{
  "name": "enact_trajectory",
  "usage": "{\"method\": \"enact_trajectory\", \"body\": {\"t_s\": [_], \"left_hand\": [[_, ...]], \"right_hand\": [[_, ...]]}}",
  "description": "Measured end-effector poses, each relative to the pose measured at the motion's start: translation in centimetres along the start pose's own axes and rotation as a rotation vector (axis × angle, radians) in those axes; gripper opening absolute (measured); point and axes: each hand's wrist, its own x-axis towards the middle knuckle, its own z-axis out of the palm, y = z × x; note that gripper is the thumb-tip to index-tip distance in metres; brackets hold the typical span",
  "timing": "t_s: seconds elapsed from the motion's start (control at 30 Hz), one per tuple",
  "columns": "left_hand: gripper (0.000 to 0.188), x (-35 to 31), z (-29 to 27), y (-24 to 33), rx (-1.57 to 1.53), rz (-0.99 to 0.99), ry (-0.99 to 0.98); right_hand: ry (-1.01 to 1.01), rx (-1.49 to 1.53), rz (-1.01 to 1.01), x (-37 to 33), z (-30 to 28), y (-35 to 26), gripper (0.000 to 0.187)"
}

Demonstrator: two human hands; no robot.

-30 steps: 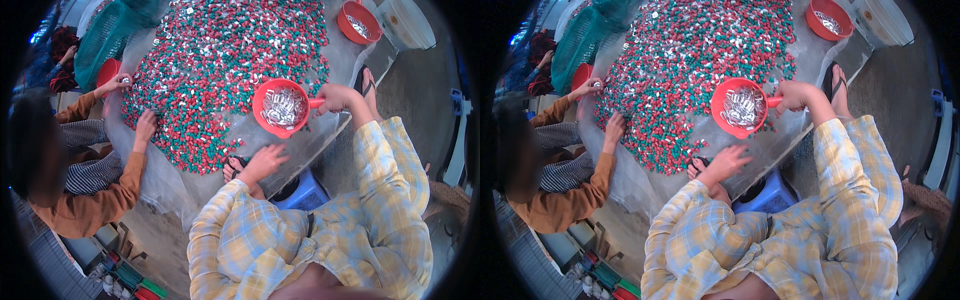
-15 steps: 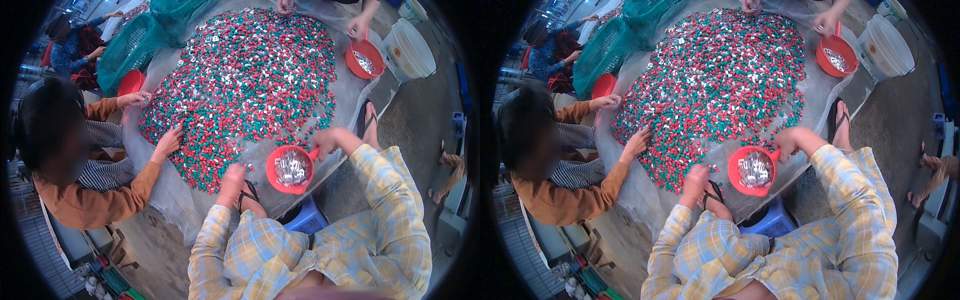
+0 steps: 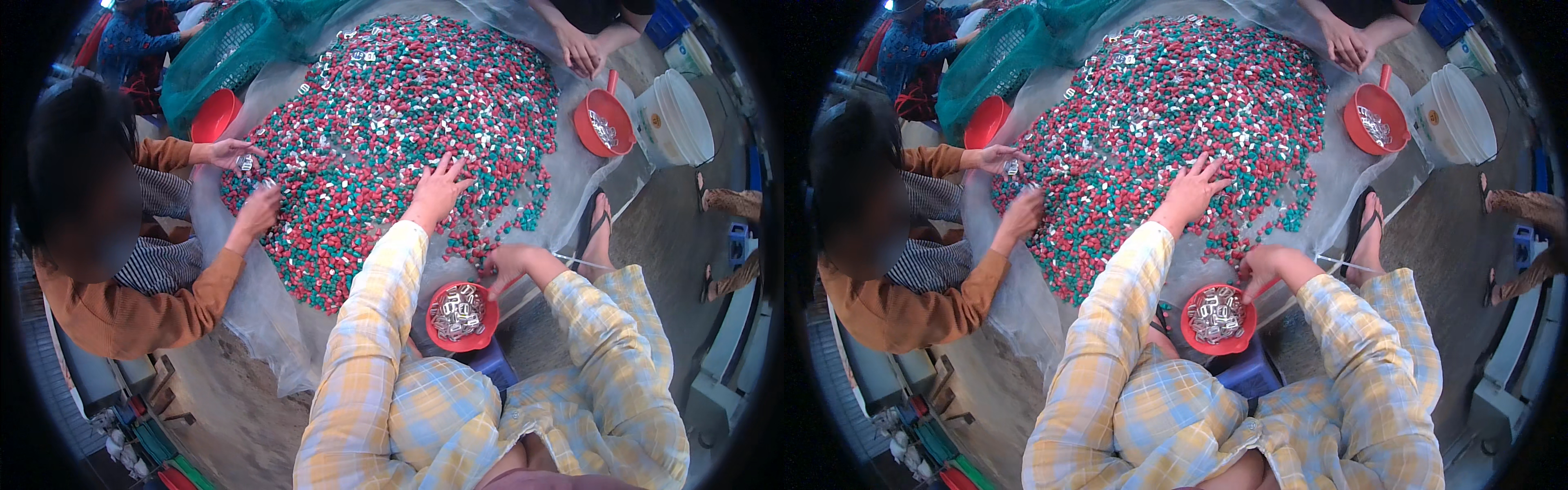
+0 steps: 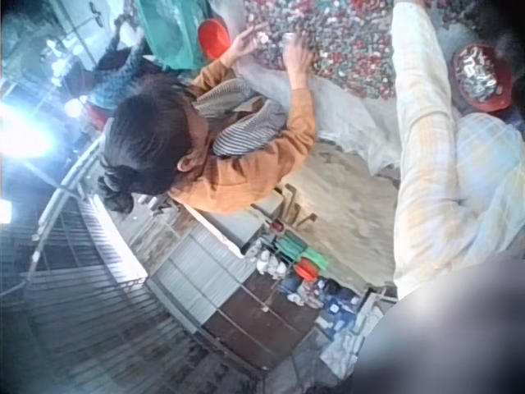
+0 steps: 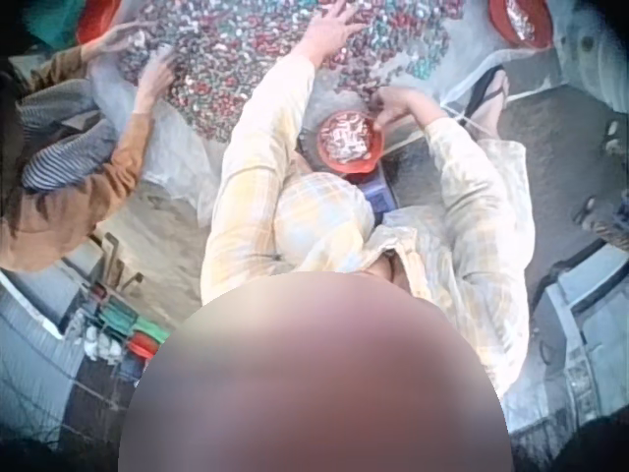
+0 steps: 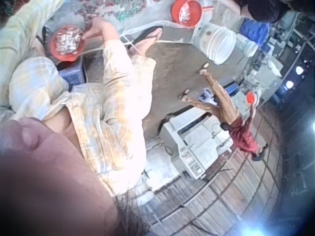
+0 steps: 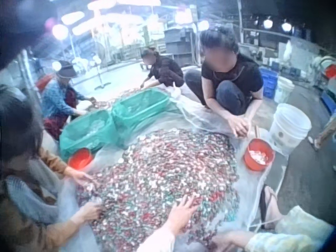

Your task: The person sits on a low stool and sorts small red, green, and white plastic bottle caps from a large pile on a plastic sheet. They pick up caps by hand and place them into a red scoop held between their legs. Other workers are visible nearby performing similar sorting tasks.

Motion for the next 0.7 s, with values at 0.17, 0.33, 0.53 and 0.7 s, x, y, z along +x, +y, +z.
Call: {"method": "enact_trajectory", "body": {"t_s": [0.17,0.33,0.53,0.7], "left_hand": [[0.053,-6.0,0.8,0.5,-0.107,-0.072,-0.152],[0.057,-15.7,-1.9,0.7,-0.347,-0.344,-0.283],[0.049,-19.5,-3.1,1.4,-0.487,-0.739,0.145],[0.033,-18.6,-1.8,3.0,-0.383,-0.469,0.071]], "right_hand": [[0.528,0.288,0.138,1.2,-1.1,2.2,0.049],[0.755,0.306,0.104,4.5,0.0,1.2,0.045],[0.774,0.227,0.110,6.5,0.1,-4.0,0.057],[0.868,0.125,0.221,9.6,1.4,-3.5,0.034]]}}
